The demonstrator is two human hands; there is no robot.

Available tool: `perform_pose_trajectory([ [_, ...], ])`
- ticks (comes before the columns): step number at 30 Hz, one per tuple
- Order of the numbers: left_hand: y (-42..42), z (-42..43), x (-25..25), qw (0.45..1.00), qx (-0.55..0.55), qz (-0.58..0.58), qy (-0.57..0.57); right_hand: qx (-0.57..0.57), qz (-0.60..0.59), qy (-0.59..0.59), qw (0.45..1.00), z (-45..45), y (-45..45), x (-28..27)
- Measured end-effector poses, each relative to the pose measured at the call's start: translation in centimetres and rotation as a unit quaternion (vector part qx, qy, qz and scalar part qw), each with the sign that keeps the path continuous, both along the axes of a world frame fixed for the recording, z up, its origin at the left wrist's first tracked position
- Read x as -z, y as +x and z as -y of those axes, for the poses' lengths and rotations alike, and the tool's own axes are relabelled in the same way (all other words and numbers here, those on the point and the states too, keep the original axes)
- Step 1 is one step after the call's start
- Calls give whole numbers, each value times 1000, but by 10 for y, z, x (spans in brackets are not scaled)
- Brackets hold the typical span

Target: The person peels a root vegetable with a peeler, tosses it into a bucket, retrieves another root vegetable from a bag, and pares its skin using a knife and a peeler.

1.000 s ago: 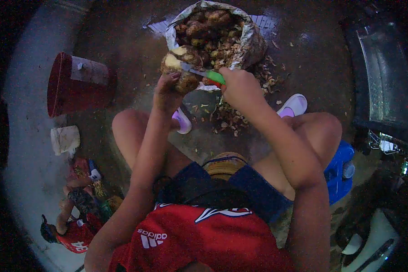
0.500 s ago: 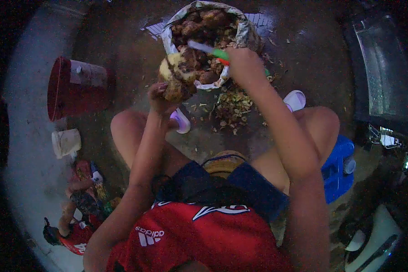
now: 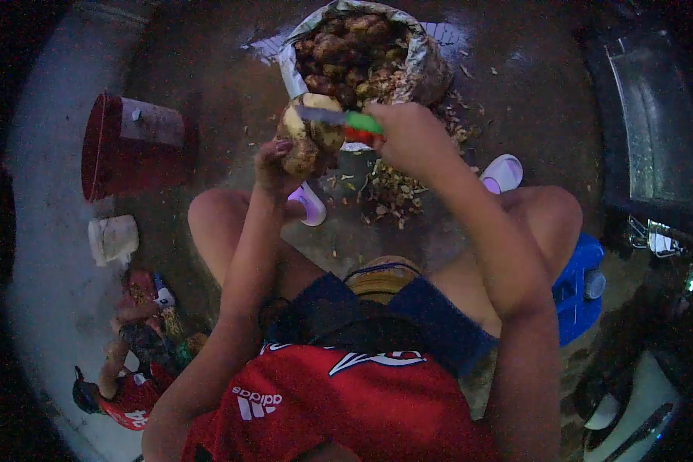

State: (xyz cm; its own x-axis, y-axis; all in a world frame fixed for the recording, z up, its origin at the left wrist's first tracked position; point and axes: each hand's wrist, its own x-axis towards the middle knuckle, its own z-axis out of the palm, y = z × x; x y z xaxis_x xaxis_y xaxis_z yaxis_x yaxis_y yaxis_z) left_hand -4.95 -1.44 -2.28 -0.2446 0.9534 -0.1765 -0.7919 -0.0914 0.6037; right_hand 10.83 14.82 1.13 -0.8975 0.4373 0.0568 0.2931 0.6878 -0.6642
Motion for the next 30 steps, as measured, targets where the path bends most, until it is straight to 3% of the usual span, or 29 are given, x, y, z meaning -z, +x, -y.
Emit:
perform_pose_trajectory([
  [2, 2, 0, 5, 1000, -8, 14, 13, -15, 26, -9, 1000, 8, 2, -1],
  [5, 7, -2, 1, 1000, -13, 5, 8, 13, -31, 42, 999, -2, -5, 22],
  [8, 3, 0, 12, 999, -15, 29, 33, 44, 10, 14, 999, -10, -13, 26],
  [11, -3, 4, 7, 997, -15, 18, 70, 44, 69, -7, 997, -41, -5, 65],
  [13, -6, 8, 0, 998, -18, -17, 59, 57, 48, -23, 997, -39, -6, 63],
  [16, -6, 5, -1, 997, -50, 34, 52, 68, 59, -61, 994, -32, -7, 61],
  [17, -9, 5, -6, 999, -22, -31, 30, 77, 70, -74, 992, -31, -5, 59],
  [23, -13, -2, 8, 995, -63, -74, 12, 37, -8, -120, 992, -7, -9, 28],
  [27, -11, -8, 5, 989, -94, -106, -36, 30, 5, -93, 995, -1, -9, 15],
  [30, -4, -13, 5, 969, -133, -193, -79, 36, 18, -87, 995, -1, -10, 17],
])
